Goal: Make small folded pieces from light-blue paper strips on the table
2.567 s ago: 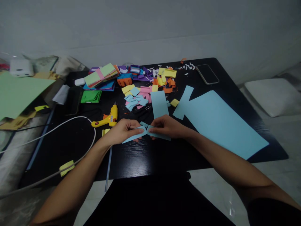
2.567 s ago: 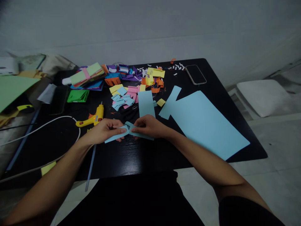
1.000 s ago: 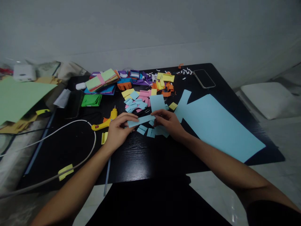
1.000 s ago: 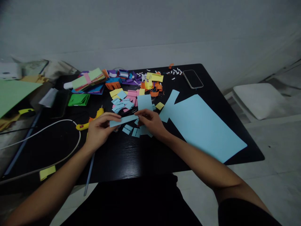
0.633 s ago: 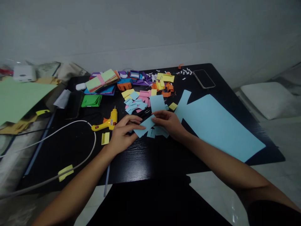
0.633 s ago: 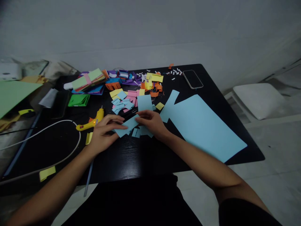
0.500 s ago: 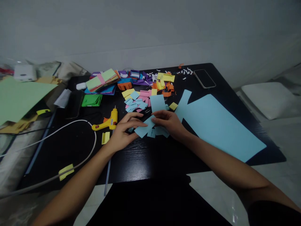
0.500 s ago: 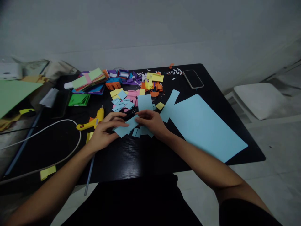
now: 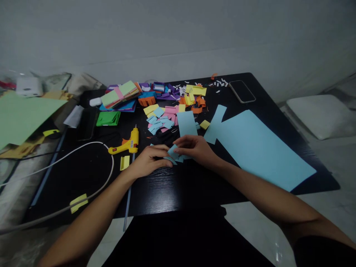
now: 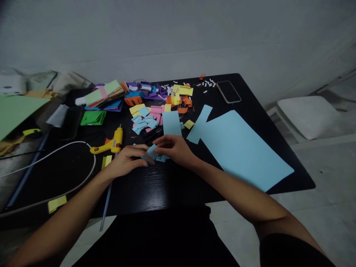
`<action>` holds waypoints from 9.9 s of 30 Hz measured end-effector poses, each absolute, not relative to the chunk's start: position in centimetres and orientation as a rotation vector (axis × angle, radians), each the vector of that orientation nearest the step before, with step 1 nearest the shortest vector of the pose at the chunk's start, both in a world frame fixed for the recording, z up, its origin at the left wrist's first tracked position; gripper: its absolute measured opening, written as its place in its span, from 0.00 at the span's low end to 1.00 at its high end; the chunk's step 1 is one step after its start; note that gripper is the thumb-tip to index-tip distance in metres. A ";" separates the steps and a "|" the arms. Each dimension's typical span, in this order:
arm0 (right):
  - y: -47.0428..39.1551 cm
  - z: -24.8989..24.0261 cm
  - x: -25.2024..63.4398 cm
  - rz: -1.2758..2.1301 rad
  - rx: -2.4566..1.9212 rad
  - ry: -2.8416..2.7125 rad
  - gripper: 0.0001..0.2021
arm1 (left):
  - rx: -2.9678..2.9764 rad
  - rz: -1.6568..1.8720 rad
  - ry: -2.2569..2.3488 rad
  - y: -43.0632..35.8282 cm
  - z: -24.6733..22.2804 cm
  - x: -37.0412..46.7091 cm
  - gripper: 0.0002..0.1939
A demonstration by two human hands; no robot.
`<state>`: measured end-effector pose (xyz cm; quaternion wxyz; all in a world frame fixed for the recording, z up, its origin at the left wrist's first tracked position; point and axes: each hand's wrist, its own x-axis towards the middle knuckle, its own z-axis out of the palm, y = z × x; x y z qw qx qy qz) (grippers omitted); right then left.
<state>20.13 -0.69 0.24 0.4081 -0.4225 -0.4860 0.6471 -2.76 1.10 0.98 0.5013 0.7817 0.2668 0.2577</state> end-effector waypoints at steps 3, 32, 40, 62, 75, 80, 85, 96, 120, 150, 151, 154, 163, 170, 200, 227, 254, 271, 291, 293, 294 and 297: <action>-1.0 0.2 19.9 1.664 -1.037 -1.221 0.14 | 1.920 0.635 0.670 0.9 0.9 -2.5 0.17; 0.2 0.0 20.4 1.725 -1.067 -0.826 0.22 | 2.606 0.344 1.536 3.5 1.9 -0.2 0.11; 0.7 -0.1 20.7 1.705 -1.059 -0.766 0.17 | 2.662 -0.122 1.645 5.3 3.7 2.3 0.15; 1.1 0.9 21.8 1.487 -1.127 -1.046 0.20 | 1.853 0.357 1.409 2.6 6.9 -5.8 0.24; 1.2 1.2 21.8 1.399 -1.088 -1.084 0.15 | 2.272 0.329 1.425 0.9 5.3 -5.0 0.10; 1.1 1.5 22.0 1.362 -1.102 -1.098 0.17 | 2.304 0.295 1.383 1.1 5.1 -5.1 0.10; 1.1 1.2 22.0 1.364 -1.098 -1.062 0.19 | 2.336 0.297 1.395 1.2 5.0 -4.9 0.12; 1.0 1.3 21.9 1.357 -1.116 -1.047 0.20 | 2.322 0.293 1.387 1.2 5.1 -4.7 0.12; 1.0 1.4 21.9 1.341 -1.111 -1.032 0.21 | 2.302 0.244 1.340 1.4 4.8 -4.9 0.13; 1.2 0.9 22.0 1.328 -1.084 -1.003 0.21 | 2.348 0.357 1.192 1.4 3.4 -5.7 0.13; 1.2 0.9 22.0 1.327 -1.079 -1.000 0.21 | 2.352 0.364 1.188 1.4 3.3 -5.8 0.13; 1.2 1.0 22.0 1.332 -1.080 -0.996 0.21 | 2.346 0.386 1.188 1.3 3.3 -5.7 0.14; 1.2 0.9 21.6 1.448 -1.134 -0.941 0.17 | 2.297 0.432 1.551 1.9 2.6 -5.3 0.15; 1.2 0.7 21.4 1.625 -1.121 -0.883 0.10 | 2.389 0.271 1.744 2.0 1.7 -4.1 0.17; -0.4 0.5 20.1 1.536 -0.976 -1.182 0.11 | 2.055 0.924 0.852 0.6 0.5 -0.9 0.12; -1.6 0.2 19.6 1.289 -1.022 -1.408 0.11 | 2.027 1.161 1.069 -0.3 0.9 -1.2 0.04; -1.7 0.5 19.6 1.328 -1.032 -1.295 0.11 | 1.962 1.165 1.014 -0.1 0.5 -1.3 0.04; -1.6 0.5 19.8 1.242 -1.028 -1.406 0.07 | 2.025 1.214 0.962 0.0 0.7 -1.2 0.07; -1.6 0.1 19.7 1.270 -1.052 -1.379 0.10 | 1.865 1.122 1.016 0.1 0.2 -1.2 0.04; -1.5 0.1 19.7 1.287 -1.051 -1.366 0.12 | 1.857 1.119 1.023 0.1 0.2 -1.2 0.03; -1.5 0.1 19.7 1.295 -1.047 -1.358 0.12 | 1.851 1.117 1.027 0.1 0.2 -1.2 0.03; -1.5 0.1 19.7 1.312 -1.042 -1.344 0.14 | 1.823 1.123 1.037 0.0 0.3 -1.1 0.03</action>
